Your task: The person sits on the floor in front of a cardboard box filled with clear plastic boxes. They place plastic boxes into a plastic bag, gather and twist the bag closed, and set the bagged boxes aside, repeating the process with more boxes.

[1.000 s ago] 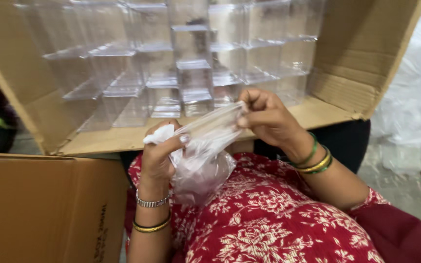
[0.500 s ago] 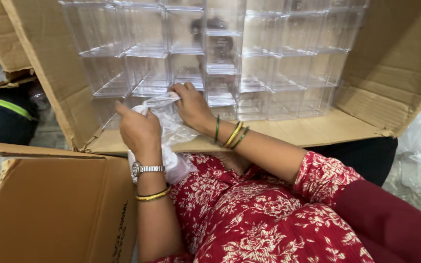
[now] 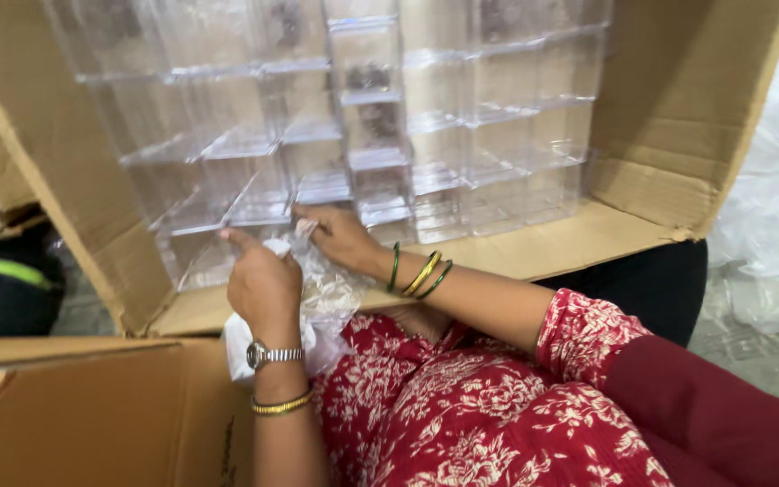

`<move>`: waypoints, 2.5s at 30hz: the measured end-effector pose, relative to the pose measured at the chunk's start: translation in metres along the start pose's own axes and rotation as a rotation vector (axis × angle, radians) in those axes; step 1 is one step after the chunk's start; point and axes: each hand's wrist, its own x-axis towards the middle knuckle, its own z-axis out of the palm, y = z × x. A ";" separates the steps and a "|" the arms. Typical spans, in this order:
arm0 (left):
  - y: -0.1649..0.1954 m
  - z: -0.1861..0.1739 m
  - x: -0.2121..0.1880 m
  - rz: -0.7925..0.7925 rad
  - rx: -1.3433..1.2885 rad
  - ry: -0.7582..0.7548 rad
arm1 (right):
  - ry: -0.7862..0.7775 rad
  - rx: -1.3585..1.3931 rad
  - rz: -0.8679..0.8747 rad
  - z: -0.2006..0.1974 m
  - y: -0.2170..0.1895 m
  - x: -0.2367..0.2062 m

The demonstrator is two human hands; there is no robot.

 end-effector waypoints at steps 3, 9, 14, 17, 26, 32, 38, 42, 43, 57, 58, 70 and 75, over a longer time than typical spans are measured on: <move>-0.004 0.008 0.001 0.021 0.011 0.036 | 0.012 -0.126 0.005 -0.001 -0.010 -0.002; -0.040 0.030 0.015 0.171 -0.553 0.359 | 0.001 0.018 -0.067 -0.007 -0.011 0.002; -0.054 0.041 0.031 0.082 -0.730 0.305 | 0.011 0.156 0.131 -0.008 0.004 0.009; -0.047 0.039 0.030 0.016 -0.941 0.235 | 0.053 0.266 0.201 -0.010 0.010 0.012; -0.007 0.032 -0.004 -0.168 -1.394 -0.073 | 0.128 0.454 0.251 -0.065 0.012 -0.015; 0.008 0.030 -0.027 -0.172 -1.679 -0.164 | -0.234 0.884 0.457 -0.105 -0.014 -0.041; 0.032 0.019 -0.047 -0.019 -1.440 -0.335 | -0.119 0.776 0.239 -0.128 -0.037 -0.087; 0.054 0.016 -0.066 0.007 -1.220 -0.423 | 0.039 0.883 0.242 -0.139 -0.038 -0.106; 0.059 0.016 -0.071 0.033 -1.187 -0.380 | 0.019 0.903 0.268 -0.143 -0.039 -0.109; 0.105 0.035 -0.102 0.231 -1.094 -0.129 | -0.484 1.380 0.322 -0.188 -0.070 -0.194; 0.107 0.037 -0.105 0.200 -1.157 -0.176 | -0.364 1.388 0.307 -0.198 -0.059 -0.204; 0.090 0.005 -0.096 0.204 -1.442 -0.448 | 1.421 -0.261 -0.314 -0.498 0.009 -0.318; 0.062 0.002 -0.082 0.365 -1.219 -0.097 | 1.568 -0.636 -0.043 -0.526 0.047 -0.321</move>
